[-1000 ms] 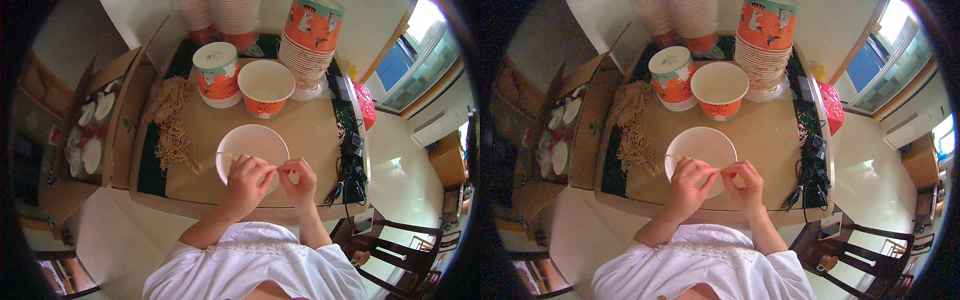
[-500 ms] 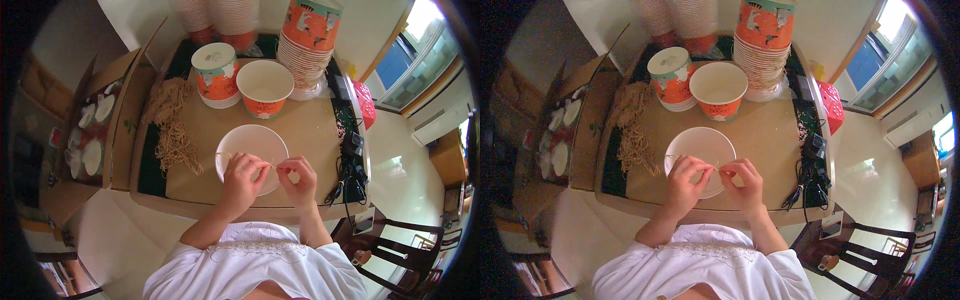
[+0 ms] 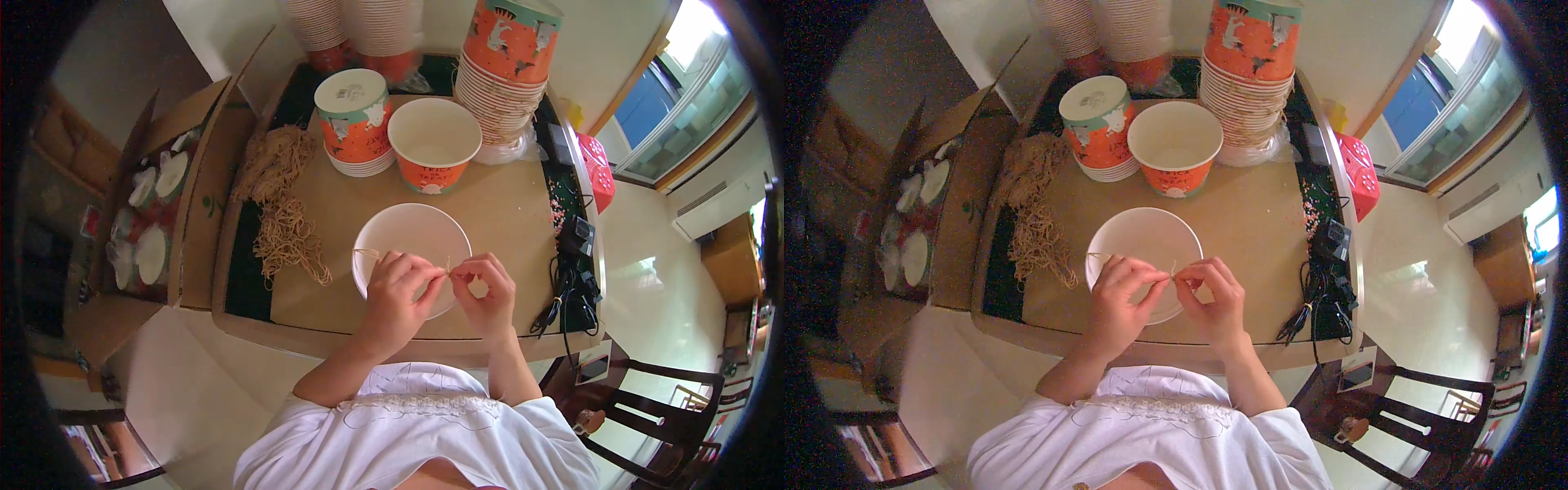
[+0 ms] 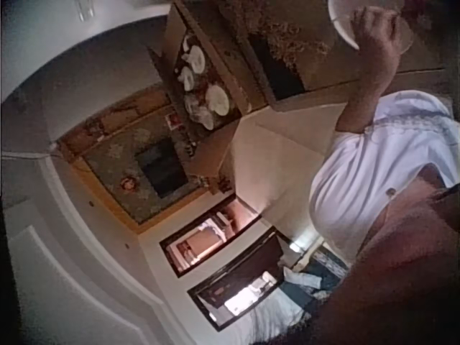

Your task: Tying strings and organizing paper bowls on a table for packaging.

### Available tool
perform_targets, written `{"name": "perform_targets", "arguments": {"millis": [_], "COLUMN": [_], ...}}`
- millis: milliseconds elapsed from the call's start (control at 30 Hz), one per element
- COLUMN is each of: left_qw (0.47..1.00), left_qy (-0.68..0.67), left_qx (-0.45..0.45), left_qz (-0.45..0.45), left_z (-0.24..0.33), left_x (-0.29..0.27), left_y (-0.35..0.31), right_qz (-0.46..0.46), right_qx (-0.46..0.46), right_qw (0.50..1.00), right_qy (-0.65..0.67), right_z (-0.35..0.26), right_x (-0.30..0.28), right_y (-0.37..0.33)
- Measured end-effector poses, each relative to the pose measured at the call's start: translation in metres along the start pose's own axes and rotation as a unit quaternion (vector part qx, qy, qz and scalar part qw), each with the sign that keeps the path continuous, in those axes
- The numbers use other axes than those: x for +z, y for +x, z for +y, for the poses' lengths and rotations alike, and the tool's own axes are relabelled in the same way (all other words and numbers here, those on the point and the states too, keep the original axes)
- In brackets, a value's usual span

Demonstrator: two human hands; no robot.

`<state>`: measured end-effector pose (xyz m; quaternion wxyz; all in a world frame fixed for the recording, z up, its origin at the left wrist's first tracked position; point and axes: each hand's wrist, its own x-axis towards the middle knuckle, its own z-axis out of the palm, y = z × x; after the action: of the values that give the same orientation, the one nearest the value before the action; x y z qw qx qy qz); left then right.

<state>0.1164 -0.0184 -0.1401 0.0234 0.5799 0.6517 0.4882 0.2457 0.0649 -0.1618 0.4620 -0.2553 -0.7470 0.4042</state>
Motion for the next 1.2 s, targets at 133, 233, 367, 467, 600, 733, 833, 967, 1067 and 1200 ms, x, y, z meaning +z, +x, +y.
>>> {"name": "perform_targets", "arguments": {"millis": [133, 233, 367, 467, 600, 733, 833, 967, 1067, 1200], "left_qw": [1.0, 1.0, 1.0, 0.999, 0.997, 0.994, 0.995, 0.996, 0.996, 0.996], "left_qy": [0.005, -0.002, -0.02, -0.039, -0.073, -0.095, -0.087, -0.08, -0.087, -0.08], "left_qx": [0.003, -0.001, 0.002, -0.008, -0.035, -0.053, -0.045, -0.026, -0.024, -0.028], "left_qz": [0.002, 0.008, 0.01, 0.013, 0.015, 0.012, 0.013, 0.011, 0.016, 0.009], "left_z": [0.0, -0.001, -0.006, -0.008, -0.01, -0.014, -0.015, -0.016, -0.014, -0.015], "left_x": [0.002, 0.004, 0.004, 0.004, 0.003, 0.001, -0.002, 0.0, -0.002, -0.002], "left_y": [0.001, 0.001, 0.0, 0.001, 0.0, -0.001, 0.0, -0.002, -0.002, -0.002], "right_qz": [-0.004, -0.01, -0.027, -0.044, -0.054, -0.059, -0.057, -0.075, -0.082, -0.089], "right_qx": [-0.008, -0.024, -0.027, -0.029, -0.03, -0.017, -0.011, -0.037, -0.048, -0.055], "right_qw": [1.0, 0.999, 0.999, 0.998, 0.996, 0.995, 0.997, 0.993, 0.991, 0.989], "right_qy": [-0.016, -0.023, -0.033, -0.045, -0.059, -0.076, -0.057, -0.08, -0.095, -0.103], "right_z": [-0.001, -0.002, -0.005, -0.004, -0.005, -0.006, -0.013, -0.015, -0.013, -0.01], "right_x": [-0.001, -0.002, -0.004, -0.005, -0.006, -0.007, -0.005, -0.003, -0.002, -0.002], "right_y": [0.0, 0.001, 0.004, 0.006, 0.008, 0.01, 0.01, 0.014, 0.014, 0.013]}}
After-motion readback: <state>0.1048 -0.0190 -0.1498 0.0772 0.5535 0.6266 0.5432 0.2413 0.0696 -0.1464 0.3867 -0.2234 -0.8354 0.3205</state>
